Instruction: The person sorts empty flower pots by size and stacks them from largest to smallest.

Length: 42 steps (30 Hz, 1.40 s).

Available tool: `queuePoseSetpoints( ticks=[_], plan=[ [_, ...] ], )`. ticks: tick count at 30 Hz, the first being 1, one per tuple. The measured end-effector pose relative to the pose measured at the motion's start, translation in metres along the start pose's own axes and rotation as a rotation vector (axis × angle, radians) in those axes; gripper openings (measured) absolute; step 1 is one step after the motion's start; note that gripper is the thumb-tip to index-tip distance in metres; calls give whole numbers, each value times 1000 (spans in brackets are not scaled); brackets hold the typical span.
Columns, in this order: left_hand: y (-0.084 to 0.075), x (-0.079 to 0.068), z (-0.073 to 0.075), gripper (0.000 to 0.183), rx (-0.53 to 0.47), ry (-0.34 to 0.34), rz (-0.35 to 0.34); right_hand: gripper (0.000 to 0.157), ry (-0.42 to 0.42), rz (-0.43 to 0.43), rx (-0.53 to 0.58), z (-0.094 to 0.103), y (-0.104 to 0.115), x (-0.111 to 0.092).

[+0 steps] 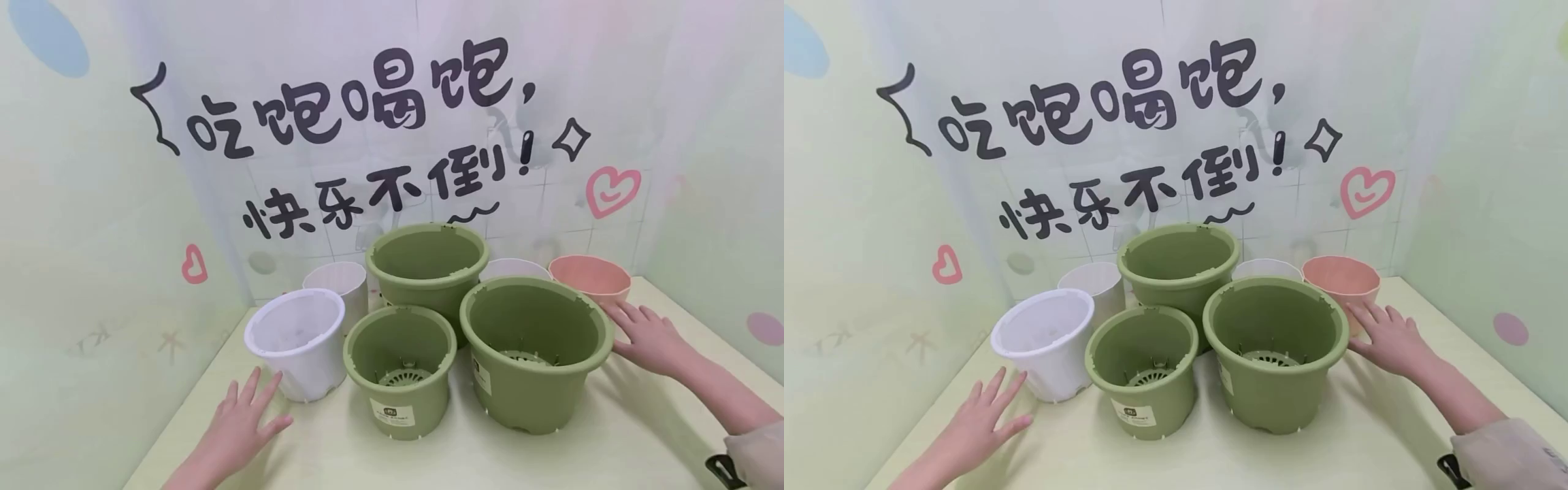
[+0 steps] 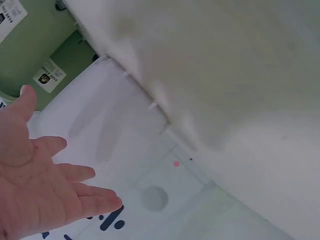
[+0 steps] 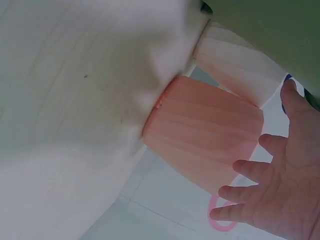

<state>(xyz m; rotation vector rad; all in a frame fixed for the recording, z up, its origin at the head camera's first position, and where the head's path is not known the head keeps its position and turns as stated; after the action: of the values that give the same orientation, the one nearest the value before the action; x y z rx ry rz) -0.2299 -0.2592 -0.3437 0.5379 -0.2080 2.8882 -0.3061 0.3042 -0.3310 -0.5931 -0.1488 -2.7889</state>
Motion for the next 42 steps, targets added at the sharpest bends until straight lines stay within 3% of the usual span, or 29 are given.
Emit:
queuePoseSetpoints(
  ticks=[4,9,13,17,22,27,30,35,42],
  plan=[
    [-9,7,19,68,-14,-10,-4,68,-51,48,40,9,0,3],
    [-26,25,48,62,-54,58,22,67,-53,75,259,29,-3,9],
    [-43,52,66,61,-82,45,-11,61,5,28,416,43,-3,12],
    [-63,87,73,67,-145,-15,-54,57,28,7,461,51,3,17],
    [-88,133,68,76,-249,0,-72,54,63,-18,448,53,12,23],
    [-112,182,65,82,-389,58,-49,56,110,-56,456,51,17,26],
    [-121,205,55,87,-445,114,-15,57,124,-68,487,50,19,27],
    [-125,227,29,91,-601,234,50,56,163,-70,561,46,23,29],
    [-108,239,8,98,-676,244,94,53,173,-72,597,43,32,36]
  ],
)
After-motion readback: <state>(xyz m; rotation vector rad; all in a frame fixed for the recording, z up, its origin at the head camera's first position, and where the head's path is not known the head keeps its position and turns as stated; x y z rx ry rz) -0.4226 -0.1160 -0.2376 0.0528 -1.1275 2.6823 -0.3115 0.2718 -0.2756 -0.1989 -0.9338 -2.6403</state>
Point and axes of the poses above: each hand's wrist, its own x-axis towards the middle knuckle, its own z-axis out of the back of the hand, y = z × x, the point moved 6 cm from there along x, towards the middle knuckle, and after that the axes turned 5 degrees about -y, right-handed, at the moved point
